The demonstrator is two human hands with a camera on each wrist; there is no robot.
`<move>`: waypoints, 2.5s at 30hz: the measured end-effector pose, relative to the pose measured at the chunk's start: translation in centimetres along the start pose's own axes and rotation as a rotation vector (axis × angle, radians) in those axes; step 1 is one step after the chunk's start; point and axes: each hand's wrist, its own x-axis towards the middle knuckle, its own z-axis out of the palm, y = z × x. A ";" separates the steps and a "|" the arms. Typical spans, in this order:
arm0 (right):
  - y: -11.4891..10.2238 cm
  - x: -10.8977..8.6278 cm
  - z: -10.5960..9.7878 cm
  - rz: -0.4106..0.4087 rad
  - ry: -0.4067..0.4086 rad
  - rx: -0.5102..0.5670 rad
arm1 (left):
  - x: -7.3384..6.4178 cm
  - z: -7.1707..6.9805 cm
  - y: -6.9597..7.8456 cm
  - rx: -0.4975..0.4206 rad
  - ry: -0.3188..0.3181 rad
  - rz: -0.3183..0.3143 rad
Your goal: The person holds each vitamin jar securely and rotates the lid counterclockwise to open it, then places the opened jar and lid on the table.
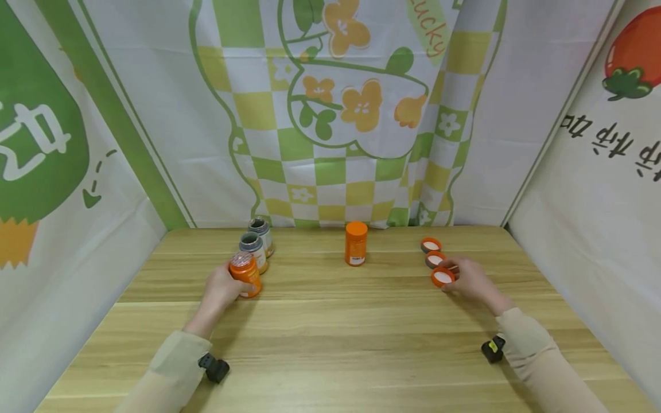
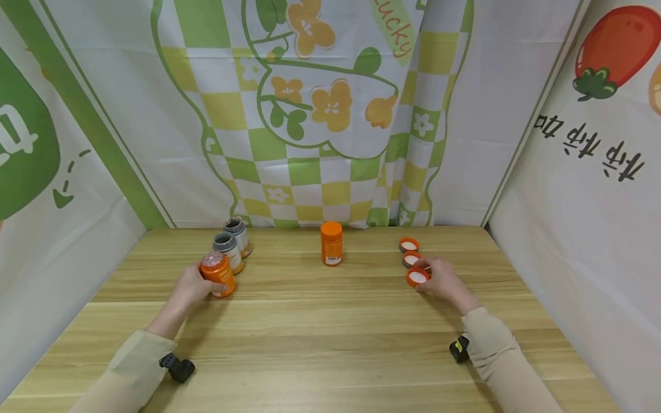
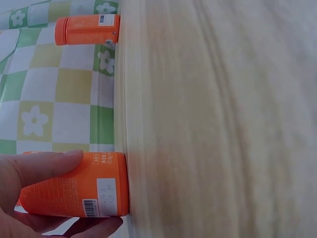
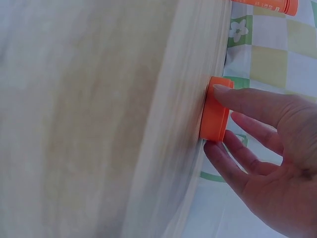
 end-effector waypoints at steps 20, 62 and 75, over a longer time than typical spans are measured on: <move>-0.2 -0.4 -0.3 0.057 -0.009 0.041 | 0.3 0.0 0.1 0.026 0.004 0.014; 0.4 -1.9 -1.5 0.184 -0.038 0.033 | -1.9 -1.5 -0.2 -0.016 0.006 -0.005; -0.8 -3.3 -1.9 0.228 -0.078 -0.013 | -3.1 -1.2 -0.5 0.049 0.052 0.103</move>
